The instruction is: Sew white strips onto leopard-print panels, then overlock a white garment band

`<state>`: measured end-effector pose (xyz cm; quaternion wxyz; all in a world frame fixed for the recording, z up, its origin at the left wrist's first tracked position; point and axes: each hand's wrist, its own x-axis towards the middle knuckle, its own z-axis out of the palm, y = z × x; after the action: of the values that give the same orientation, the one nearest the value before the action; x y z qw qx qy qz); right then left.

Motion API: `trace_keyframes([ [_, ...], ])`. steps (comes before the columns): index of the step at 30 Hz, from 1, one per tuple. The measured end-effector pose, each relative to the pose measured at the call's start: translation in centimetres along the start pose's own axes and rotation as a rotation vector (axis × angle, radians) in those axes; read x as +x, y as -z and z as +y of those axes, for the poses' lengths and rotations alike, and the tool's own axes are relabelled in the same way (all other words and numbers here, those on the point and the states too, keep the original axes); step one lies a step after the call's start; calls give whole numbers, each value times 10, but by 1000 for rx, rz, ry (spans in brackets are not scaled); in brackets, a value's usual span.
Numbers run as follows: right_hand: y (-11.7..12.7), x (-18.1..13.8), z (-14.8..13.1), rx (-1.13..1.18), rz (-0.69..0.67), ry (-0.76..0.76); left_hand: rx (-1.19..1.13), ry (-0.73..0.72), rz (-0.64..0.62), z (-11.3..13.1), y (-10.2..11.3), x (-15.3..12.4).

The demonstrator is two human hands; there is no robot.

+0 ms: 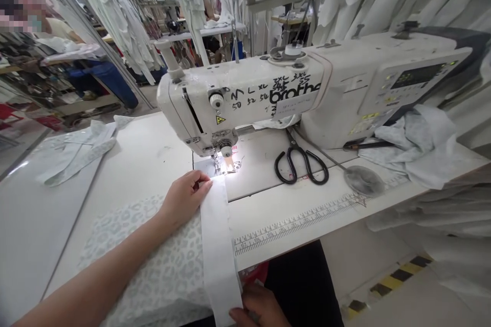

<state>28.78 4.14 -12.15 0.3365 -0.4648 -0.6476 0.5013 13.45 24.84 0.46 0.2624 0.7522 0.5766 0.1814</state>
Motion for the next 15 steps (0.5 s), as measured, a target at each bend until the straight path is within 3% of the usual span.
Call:
trace_keyframes([
  [15, 3, 5, -8, -37, 41, 55, 49, -35, 66, -1, -5, 0],
])
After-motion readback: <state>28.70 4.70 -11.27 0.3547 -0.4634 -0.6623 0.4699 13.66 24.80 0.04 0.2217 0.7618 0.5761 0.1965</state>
